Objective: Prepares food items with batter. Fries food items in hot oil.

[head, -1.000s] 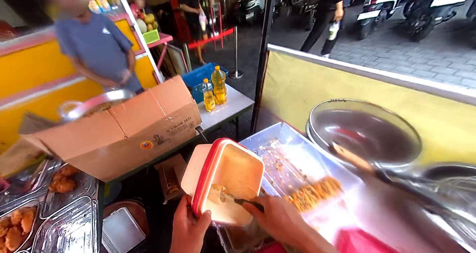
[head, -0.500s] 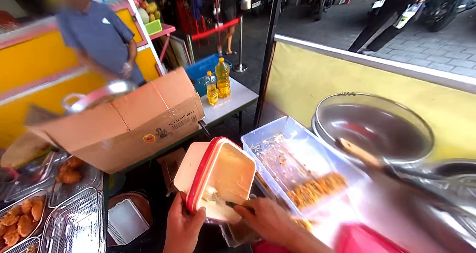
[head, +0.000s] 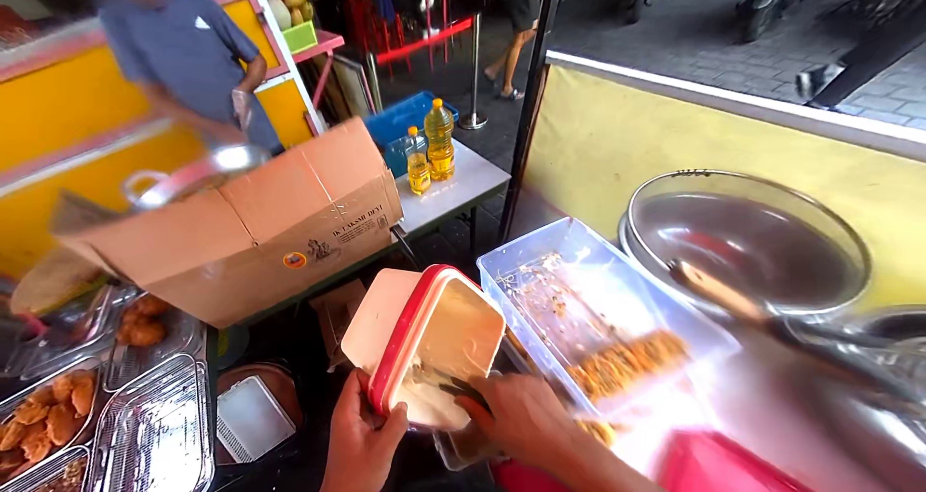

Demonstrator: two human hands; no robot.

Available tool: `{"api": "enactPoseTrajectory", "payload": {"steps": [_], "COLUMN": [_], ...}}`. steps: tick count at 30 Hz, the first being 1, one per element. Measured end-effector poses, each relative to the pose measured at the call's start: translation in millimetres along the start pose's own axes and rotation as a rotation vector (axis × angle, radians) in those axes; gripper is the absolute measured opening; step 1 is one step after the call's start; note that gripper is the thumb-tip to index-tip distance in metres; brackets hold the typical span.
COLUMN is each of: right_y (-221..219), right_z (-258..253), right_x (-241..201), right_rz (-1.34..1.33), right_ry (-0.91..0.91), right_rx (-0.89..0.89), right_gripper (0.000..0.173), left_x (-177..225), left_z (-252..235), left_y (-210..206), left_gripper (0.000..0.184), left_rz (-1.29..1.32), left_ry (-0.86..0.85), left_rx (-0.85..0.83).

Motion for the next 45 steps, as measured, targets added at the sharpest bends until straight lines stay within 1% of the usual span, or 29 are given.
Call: {"api": "enactPoseTrajectory", "payload": {"steps": [3, 5, 7, 9, 11, 12, 13, 15, 17, 19, 24, 27, 30, 32, 34, 37, 40, 41, 43, 44, 45], "right_y": [-25.7, -35.5, -29.4, -19.0, -14.5, -13.9, -13.1, -5.4, 10.1, 28.8, 75.7, 94.4, 90.2, 78.6, 64.2, 41.7, 19.0, 11.3, -4.5, -10.8, -15.7], "right_z": [-13.9, -15.6, -12.1, -9.8, -9.6, -9.7, -9.1, -3.3, 7.8, 20.0, 31.8, 17.0, -15.2, -32.9, -43.5, -41.4, -26.5, -21.1, -15.0, -14.3, -14.2], "right_x": [18.6, 28.4, 31.6, 32.6, 30.0, 26.9, 22.9, 13.8, 9.2, 12.7, 37.0, 35.4, 30.9, 31.0, 34.3, 44.0, 47.0, 44.3, 34.4, 26.4, 17.0], "right_rz": [-0.463, -0.732, -0.833, -0.787, -0.677, -0.599, -0.502, -0.307, -0.136, -0.058, 0.034, 0.088, 0.028, -0.038, -0.130, -0.255, -0.349, -0.382, -0.401, -0.380, -0.338], "right_ry": [-0.088, -0.125, -0.130, -0.144, -0.188, -0.213, -0.230, -0.240, -0.227, -0.201, -0.194, -0.196, -0.177, -0.160, -0.140, -0.145, -0.199, -0.222, -0.278, -0.305, -0.324], "right_rx": [-0.062, -0.072, -0.036, 0.060, 0.166, 0.185, 0.160, 0.056, -0.020, -0.051, -0.080, -0.071, -0.122, -0.173, -0.179, -0.109, 0.035, 0.112, 0.331, 0.437, 0.505], "right_gripper": [0.064, 0.056, 0.052, 0.054, 0.057, 0.059, 0.064, 0.071, 0.074, 0.073, 0.067, 0.061, 0.060, 0.058, 0.057, 0.055, 0.054, 0.054, 0.055, 0.057, 0.057], "left_x": [-2.4, -2.4, -1.0, -0.5, -1.2, -1.7, -2.3, -3.6, -5.2, -7.1, -8.8, -7.7, -4.4, -2.6, -2.4, -4.3, -5.9, -6.9, -10.5, -12.4, -13.8], "left_z": [-0.8, -2.7, -5.1, -7.1, -7.9, -8.6, -9.5, -10.3, -10.2, -9.0, -8.2, -9.5, -13.2, -14.4, -14.2, -13.4, -12.8, -12.3, -10.8, -10.0, -9.1], "left_y": [4.9, 9.1, 11.1, 11.4, 11.1, 10.8, 10.6, 10.6, 11.7, 13.9, 13.7, 15.1, 16.9, 17.1, 18.9, 23.1, 24.6, 24.8, 23.8, 22.9, 21.9], "left_gripper": [0.032, 0.032, 0.032, 0.031, 0.032, 0.032, 0.032, 0.032, 0.030, 0.030, 0.031, 0.031, 0.032, 0.032, 0.033, 0.034, 0.036, 0.036, 0.037, 0.037, 0.036], "left_rz": [-0.003, -0.039, -0.066, -0.052, -0.028, -0.016, -0.008, -0.008, -0.015, -0.005, -0.008, -0.033, -0.043, -0.039, -0.034, -0.022, 0.002, 0.011, 0.029, 0.039, 0.046], "left_ry": [-0.001, 0.015, 0.021, 0.025, 0.025, 0.018, 0.011, 0.005, 0.011, 0.026, 0.060, 0.054, 0.042, 0.044, 0.053, 0.085, 0.101, 0.114, 0.133, 0.136, 0.140], "left_rx": [0.012, 0.023, 0.034, 0.041, 0.048, 0.049, 0.049, 0.043, 0.035, 0.024, -0.020, -0.069, -0.118, -0.120, -0.104, -0.062, -0.015, 0.003, 0.038, 0.050, 0.061]}}
Point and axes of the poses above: each hand's wrist, its own z-axis away from the middle knuckle, its own y-axis out of the back of the hand, x = y × z, the point moved 3 cm from there along -z, towards the middle knuckle, and after that the axes turned 15 degrees about z, right-handed, at the moved point
